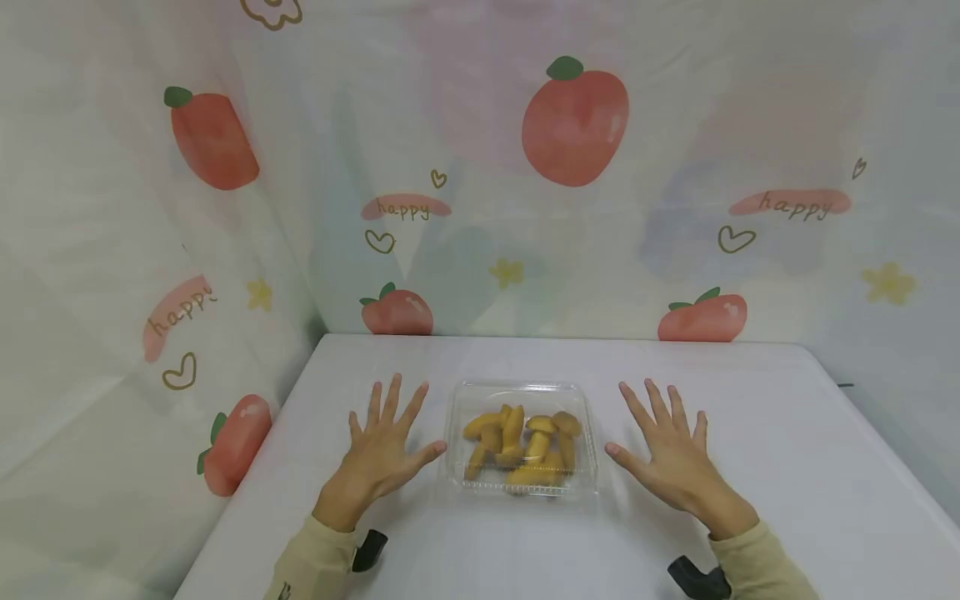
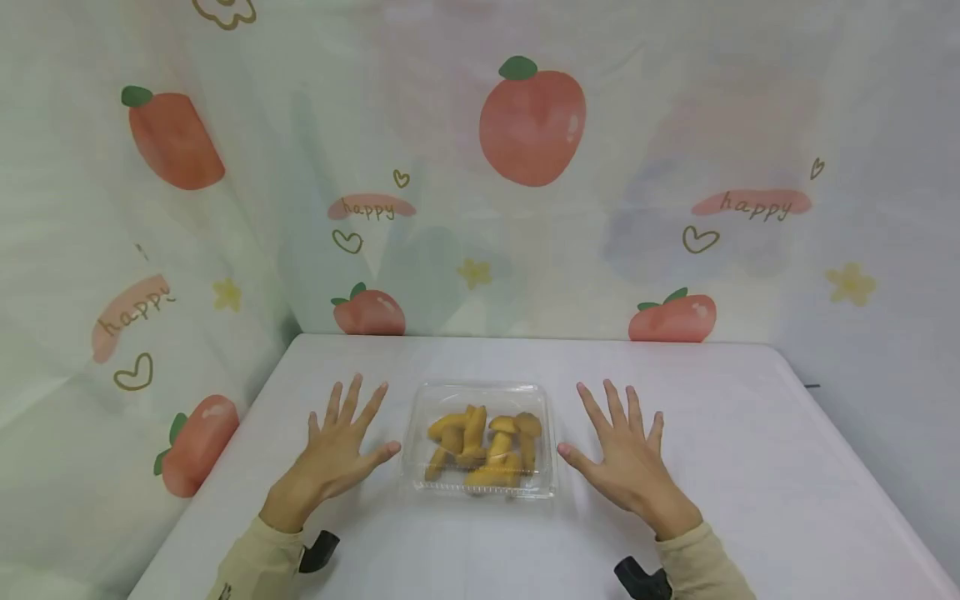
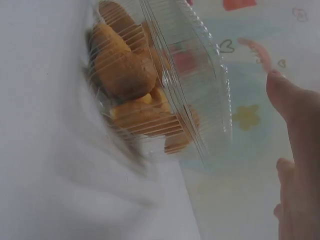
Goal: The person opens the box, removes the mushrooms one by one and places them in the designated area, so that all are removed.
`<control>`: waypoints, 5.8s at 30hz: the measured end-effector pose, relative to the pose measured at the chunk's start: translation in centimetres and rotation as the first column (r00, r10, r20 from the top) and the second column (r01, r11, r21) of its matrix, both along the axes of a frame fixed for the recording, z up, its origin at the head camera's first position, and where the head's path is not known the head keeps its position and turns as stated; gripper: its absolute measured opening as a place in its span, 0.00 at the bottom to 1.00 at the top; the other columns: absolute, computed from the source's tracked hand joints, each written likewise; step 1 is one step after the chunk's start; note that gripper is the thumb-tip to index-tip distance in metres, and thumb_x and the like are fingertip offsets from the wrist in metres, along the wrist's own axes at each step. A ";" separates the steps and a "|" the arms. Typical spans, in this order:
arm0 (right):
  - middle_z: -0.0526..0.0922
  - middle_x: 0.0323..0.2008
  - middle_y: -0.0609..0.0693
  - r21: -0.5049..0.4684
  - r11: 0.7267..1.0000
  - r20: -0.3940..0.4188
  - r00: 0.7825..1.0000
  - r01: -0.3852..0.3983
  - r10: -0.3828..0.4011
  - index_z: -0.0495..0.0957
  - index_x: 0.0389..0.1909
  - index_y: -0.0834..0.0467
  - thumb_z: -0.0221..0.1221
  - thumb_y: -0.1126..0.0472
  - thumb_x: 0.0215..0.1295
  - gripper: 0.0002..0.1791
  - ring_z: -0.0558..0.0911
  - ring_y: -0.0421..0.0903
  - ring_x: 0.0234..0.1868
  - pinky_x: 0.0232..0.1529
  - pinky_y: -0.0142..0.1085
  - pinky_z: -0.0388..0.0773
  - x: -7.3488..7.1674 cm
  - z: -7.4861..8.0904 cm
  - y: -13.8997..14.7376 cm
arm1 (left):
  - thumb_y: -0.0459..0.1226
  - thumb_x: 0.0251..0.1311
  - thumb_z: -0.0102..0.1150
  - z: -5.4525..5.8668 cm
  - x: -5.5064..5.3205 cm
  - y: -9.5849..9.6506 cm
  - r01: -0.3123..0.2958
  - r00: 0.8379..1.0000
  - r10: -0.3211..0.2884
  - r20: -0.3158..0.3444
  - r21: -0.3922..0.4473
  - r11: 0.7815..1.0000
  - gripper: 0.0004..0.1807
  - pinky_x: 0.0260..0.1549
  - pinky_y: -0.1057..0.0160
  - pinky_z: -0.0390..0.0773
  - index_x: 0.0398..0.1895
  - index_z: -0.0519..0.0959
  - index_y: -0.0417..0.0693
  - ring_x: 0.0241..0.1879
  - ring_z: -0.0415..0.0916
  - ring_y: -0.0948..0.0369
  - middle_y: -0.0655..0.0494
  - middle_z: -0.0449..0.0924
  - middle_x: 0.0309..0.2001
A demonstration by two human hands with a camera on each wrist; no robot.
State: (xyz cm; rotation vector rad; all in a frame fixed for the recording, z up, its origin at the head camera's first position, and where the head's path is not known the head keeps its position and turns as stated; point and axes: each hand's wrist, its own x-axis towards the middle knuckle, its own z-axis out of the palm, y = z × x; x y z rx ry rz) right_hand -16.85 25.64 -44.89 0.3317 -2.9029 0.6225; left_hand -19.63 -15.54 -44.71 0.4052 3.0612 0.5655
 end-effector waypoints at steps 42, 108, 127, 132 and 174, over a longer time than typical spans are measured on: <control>0.61 0.73 0.74 -0.364 0.905 0.278 0.901 -0.221 0.332 0.31 0.82 0.52 0.76 0.45 0.51 0.72 0.60 0.78 0.72 0.65 0.75 0.58 -0.3 -4.2 -1.3 | 0.43 0.54 0.76 -2.3 -0.4 1.2 0.256 0.903 -0.365 0.226 0.397 0.881 0.63 0.76 0.35 0.48 0.81 0.41 0.35 0.82 0.36 0.40 0.38 0.32 0.82; 0.56 0.71 0.81 -0.626 0.735 0.128 0.897 -0.259 0.424 0.41 0.77 0.75 0.59 0.64 0.72 0.46 0.70 0.79 0.64 0.58 0.55 0.78 -0.6 -4.0 -2.1 | 0.32 0.73 0.50 -2.8 0.2 3.4 0.162 0.956 -0.262 0.131 0.507 0.846 0.35 0.55 0.53 0.83 0.78 0.50 0.29 0.53 0.84 0.45 0.30 0.54 0.76; 0.58 0.73 0.73 -0.657 0.724 -0.017 0.965 -0.209 0.263 0.54 0.73 0.75 0.52 0.67 0.75 0.32 0.80 0.72 0.54 0.17 0.36 0.79 0.4 -6.3 -3.5 | 0.32 0.69 0.59 -2.4 0.2 3.1 0.202 0.948 -0.290 0.130 0.458 0.866 0.36 0.52 0.57 0.84 0.74 0.56 0.25 0.57 0.82 0.40 0.28 0.57 0.74; 0.60 0.72 0.73 -0.663 0.725 -0.016 0.973 -0.184 0.231 0.56 0.74 0.74 0.53 0.69 0.74 0.31 0.83 0.44 0.31 0.21 0.35 0.81 0.3 -6.3 -3.8 | 0.32 0.69 0.59 -2.5 0.1 2.9 0.197 0.953 -0.278 0.124 0.444 0.874 0.36 0.53 0.55 0.83 0.75 0.56 0.26 0.57 0.81 0.40 0.29 0.57 0.74; 0.61 0.67 0.84 -0.748 0.611 0.053 0.894 -0.260 0.445 0.58 0.71 0.79 0.49 0.71 0.74 0.28 0.81 0.26 0.53 0.38 0.41 0.87 -1.5 -4.8 -1.3 | 0.37 0.66 0.64 -0.1 0.4 0.9 0.265 0.952 -0.292 0.095 0.229 0.937 0.38 0.58 0.44 0.79 0.75 0.61 0.33 0.57 0.82 0.45 0.36 0.72 0.69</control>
